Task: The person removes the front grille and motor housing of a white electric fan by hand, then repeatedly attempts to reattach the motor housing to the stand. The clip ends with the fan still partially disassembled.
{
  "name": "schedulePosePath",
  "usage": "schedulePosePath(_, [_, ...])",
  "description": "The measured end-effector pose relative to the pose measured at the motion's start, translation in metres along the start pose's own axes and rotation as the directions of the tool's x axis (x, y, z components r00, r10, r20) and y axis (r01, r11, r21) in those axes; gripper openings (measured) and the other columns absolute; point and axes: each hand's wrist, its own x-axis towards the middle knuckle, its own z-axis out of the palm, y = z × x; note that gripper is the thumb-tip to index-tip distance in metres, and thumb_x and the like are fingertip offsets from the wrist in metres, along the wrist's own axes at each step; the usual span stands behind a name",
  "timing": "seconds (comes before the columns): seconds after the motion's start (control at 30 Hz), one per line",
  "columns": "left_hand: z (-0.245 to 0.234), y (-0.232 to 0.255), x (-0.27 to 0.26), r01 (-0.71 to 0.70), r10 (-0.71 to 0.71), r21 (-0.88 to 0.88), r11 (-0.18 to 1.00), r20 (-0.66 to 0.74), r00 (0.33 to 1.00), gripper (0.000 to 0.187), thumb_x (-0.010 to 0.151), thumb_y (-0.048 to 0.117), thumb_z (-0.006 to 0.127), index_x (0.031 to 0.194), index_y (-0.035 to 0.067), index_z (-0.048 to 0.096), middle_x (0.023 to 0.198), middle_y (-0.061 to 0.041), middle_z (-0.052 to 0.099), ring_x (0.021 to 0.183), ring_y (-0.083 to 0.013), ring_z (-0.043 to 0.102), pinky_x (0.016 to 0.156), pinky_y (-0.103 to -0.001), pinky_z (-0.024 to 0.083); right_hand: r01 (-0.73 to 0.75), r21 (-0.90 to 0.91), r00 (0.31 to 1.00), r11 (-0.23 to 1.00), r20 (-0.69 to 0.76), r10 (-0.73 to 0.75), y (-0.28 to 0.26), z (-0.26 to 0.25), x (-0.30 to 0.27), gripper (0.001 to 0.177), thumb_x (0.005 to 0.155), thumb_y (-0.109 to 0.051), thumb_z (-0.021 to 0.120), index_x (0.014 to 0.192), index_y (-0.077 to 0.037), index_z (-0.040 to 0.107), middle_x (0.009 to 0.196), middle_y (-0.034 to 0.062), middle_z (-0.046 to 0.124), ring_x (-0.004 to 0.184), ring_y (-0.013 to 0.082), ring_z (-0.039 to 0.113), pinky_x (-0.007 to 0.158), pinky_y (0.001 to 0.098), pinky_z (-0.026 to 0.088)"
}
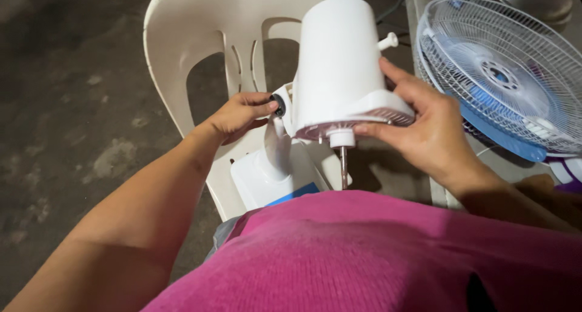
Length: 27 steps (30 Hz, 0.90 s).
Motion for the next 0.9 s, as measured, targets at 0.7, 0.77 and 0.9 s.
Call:
schedulePosePath(0.7, [0.006, 0.012, 0.036, 0.134, -0.115, 0.198, 0.971, -0.103, 0.988, 0.031, 0.089, 0.022, 0.076, 0.119, 0.017, 0.078, 0.109, -0.001, 0.078, 0.105, -0.0169, 0.069, 0.094, -0.041, 0.055, 0.034, -0.163, 0.999, 0.986, 0.005, -0.034, 0.008, 0.003, 0.004, 0.042, 0.073, -0.025, 0.091, 0.084, 0.005, 0.064, 0.155, 0.0199, 0.053, 0.116, 0.0255, 0.071, 0.09, 0.0337, 0.057])
schedulePosePath(0.77, [0.005, 0.015, 0.032, 0.15, -0.136, 0.197, 0.969, -0.086, 0.987, 0.031, 0.089, 0.021, 0.076, 0.119, 0.017, 0.078, 0.11, 0.0, 0.077, 0.105, -0.0165, 0.068, 0.095, -0.04, 0.055, 0.11, -0.167, 0.994, 0.98, 0.011, -0.109, 0.004, 0.003, 0.004, 0.041, 0.075, -0.024, 0.091, 0.087, 0.005, 0.065, 0.154, 0.022, 0.053, 0.122, 0.0267, 0.069, 0.094, 0.0344, 0.056])
schedulePosePath(0.9, [0.007, 0.017, 0.029, 0.143, -0.135, 0.145, 0.979, -0.067, 0.989, 0.032, 0.088, 0.019, 0.076, 0.12, 0.017, 0.077, 0.113, 0.001, 0.076, 0.106, -0.0155, 0.068, 0.098, -0.038, 0.054, 0.018, -0.193, 0.999, 0.981, 0.045, -0.01, -0.004, 0.003, 0.007, 0.04, 0.072, -0.026, 0.091, 0.081, 0.003, 0.064, 0.156, 0.0185, 0.052, 0.108, 0.0232, 0.074, 0.086, 0.0331, 0.058])
